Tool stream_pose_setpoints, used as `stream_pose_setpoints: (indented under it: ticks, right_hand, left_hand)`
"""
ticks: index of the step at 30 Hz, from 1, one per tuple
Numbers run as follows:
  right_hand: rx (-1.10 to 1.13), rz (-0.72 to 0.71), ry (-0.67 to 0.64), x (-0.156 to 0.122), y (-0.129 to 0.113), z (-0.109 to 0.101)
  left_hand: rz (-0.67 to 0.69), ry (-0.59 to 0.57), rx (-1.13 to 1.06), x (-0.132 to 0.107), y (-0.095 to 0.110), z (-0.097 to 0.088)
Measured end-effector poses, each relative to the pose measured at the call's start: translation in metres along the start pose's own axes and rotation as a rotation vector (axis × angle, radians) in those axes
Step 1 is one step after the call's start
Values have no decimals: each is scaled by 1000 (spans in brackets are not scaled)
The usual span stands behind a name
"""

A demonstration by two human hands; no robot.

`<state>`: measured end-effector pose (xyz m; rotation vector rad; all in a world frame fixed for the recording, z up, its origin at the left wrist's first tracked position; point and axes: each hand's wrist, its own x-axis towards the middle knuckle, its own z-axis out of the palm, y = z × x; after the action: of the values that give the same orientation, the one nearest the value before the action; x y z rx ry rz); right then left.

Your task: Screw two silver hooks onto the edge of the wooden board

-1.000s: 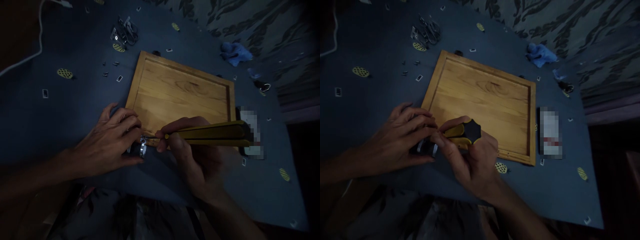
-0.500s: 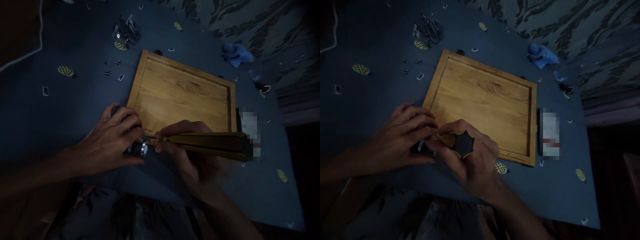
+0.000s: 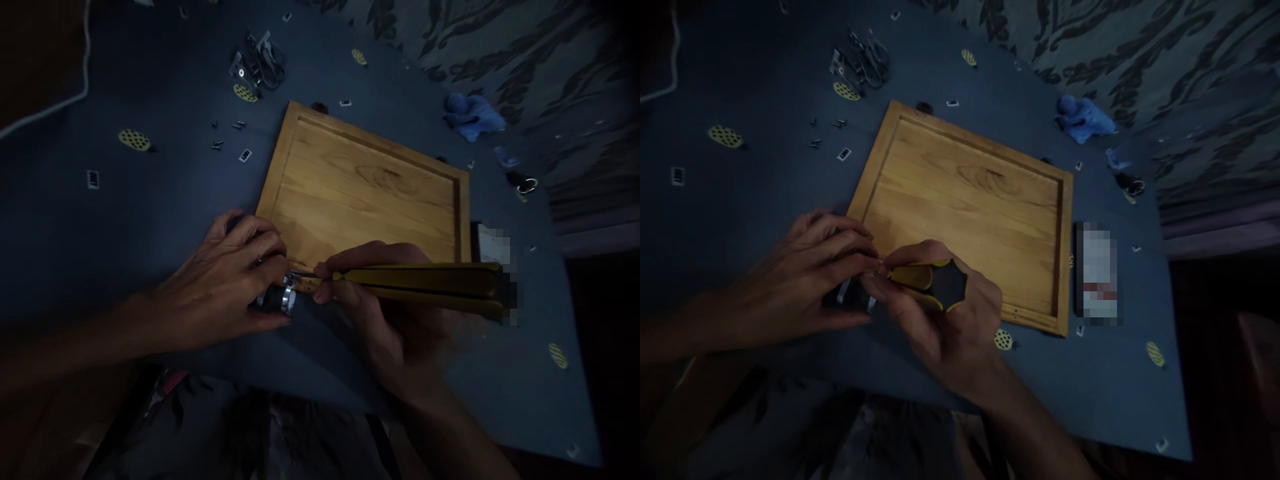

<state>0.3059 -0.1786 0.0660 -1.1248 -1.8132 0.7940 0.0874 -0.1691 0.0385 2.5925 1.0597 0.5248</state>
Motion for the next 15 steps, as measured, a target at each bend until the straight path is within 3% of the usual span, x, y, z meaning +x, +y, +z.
stream_pose_setpoints:
  ticks: [15]
  right_hand:
    - [-2,-12,-52,1,1,-3]
  left_hand:
    - [13,37,-1,-1,-1,2]
